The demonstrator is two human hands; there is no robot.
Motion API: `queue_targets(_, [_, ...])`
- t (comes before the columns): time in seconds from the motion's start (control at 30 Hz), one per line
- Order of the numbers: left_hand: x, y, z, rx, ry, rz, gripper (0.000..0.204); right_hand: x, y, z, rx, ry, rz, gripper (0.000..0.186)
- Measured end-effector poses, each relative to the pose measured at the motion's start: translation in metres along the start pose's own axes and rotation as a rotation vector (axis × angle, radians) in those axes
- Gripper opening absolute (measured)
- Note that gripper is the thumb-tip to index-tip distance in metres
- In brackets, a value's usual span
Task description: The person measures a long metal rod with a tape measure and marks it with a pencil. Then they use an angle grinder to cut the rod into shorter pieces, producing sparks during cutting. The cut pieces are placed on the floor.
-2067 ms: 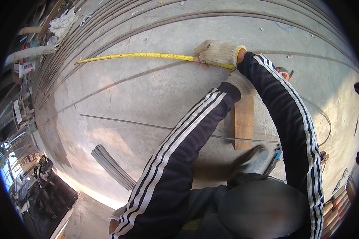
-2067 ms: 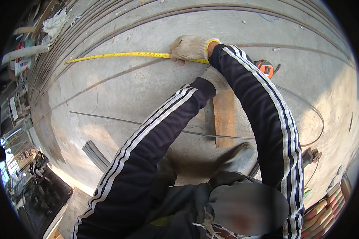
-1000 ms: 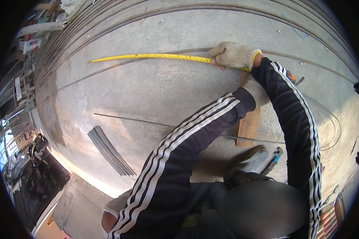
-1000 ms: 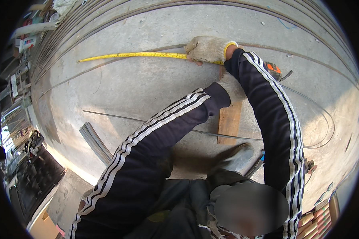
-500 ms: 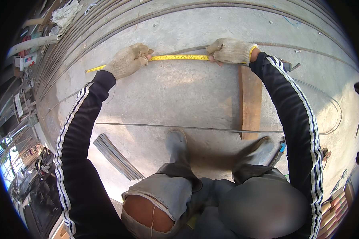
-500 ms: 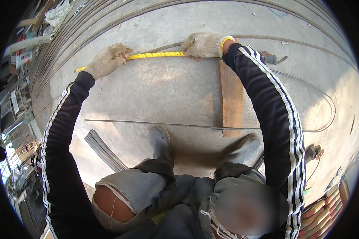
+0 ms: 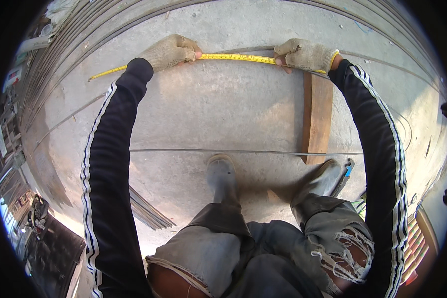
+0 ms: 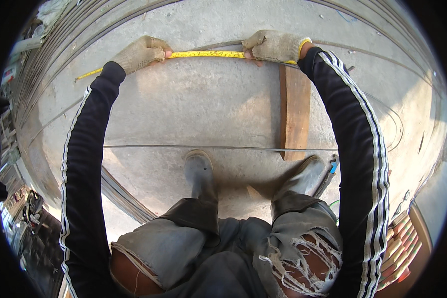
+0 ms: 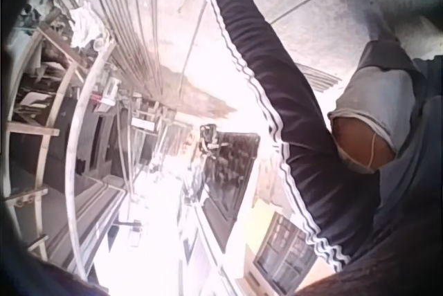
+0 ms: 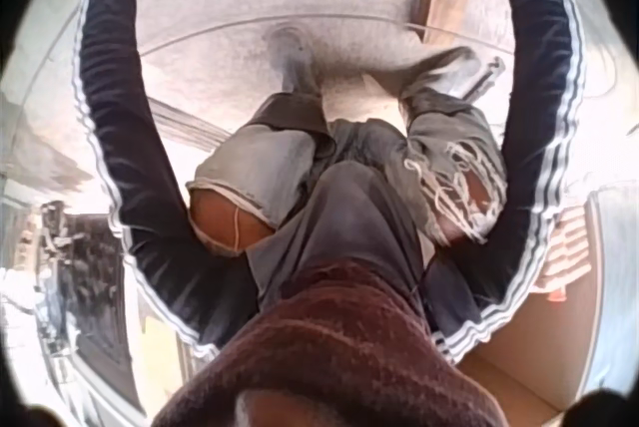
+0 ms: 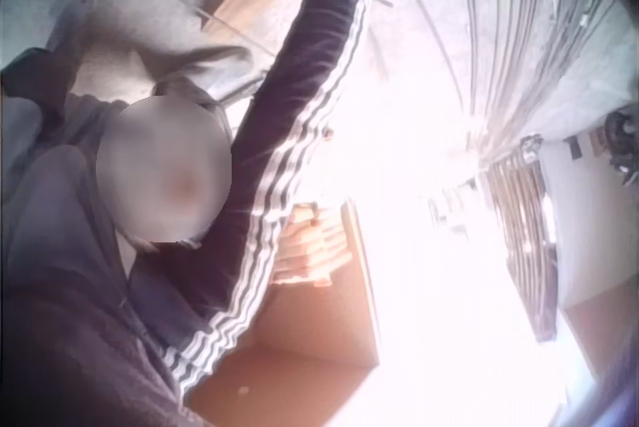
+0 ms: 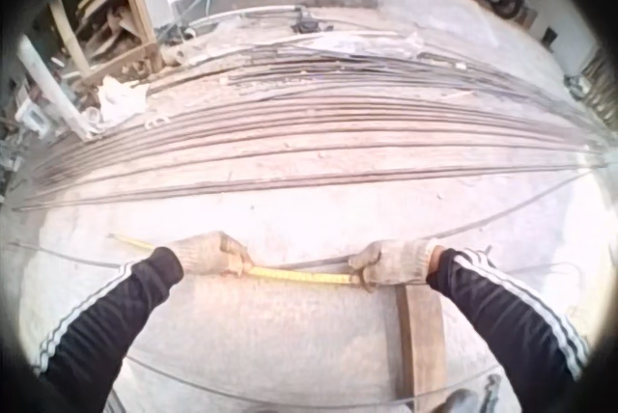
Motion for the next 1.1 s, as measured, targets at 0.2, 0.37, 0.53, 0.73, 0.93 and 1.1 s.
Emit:
queue_targets(0.2, [-0.003, -0.004, -0.005, 0.033, -0.014, -0.074, 0.042, -0.003, 0.010, -0.002, 0.082, 0.012, -0.094, 0.033])
queue_targets(0.37, [-0.005, -0.006, -0.008, 0.047, -0.037, -0.092, 0.041, -0.003, 0.015, -0.004, 0.107, 0.009, -0.074, 0.038])
queue_targets(0.53, [-0.001, 0.000, -0.004, 0.035, -0.055, -0.132, 0.040, -0.001, 0.013, -0.003, 0.129, 0.010, -0.025, 0.042])
queue_targets(0.73, [0.002, 0.001, -0.003, 0.084, -0.058, -0.061, 0.037, -0.001, 0.009, -0.002, 0.163, 0.010, 0.087, 0.041])
queue_targets(0.93, [0.004, -0.001, -0.002, 0.062, -0.071, -0.004, 0.034, -0.002, 0.014, -0.003, 0.183, -0.018, -0.101, 0.035])
queue_targets(1.1, [0.005, -0.001, -0.001, 0.072, -0.101, 0.060, 0.032, -0.002, 0.017, -0.002, 0.161, -0.100, -0.150, 0.026])
Point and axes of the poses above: each hand's wrist, its own z-axis towards the middle knuckle, its own x-axis out of the palm, y = z × x, the point moved 3 cm from there along z, towards the middle knuckle, and after that the axes turned 2 degrees about -x, right-handed, at the moved point
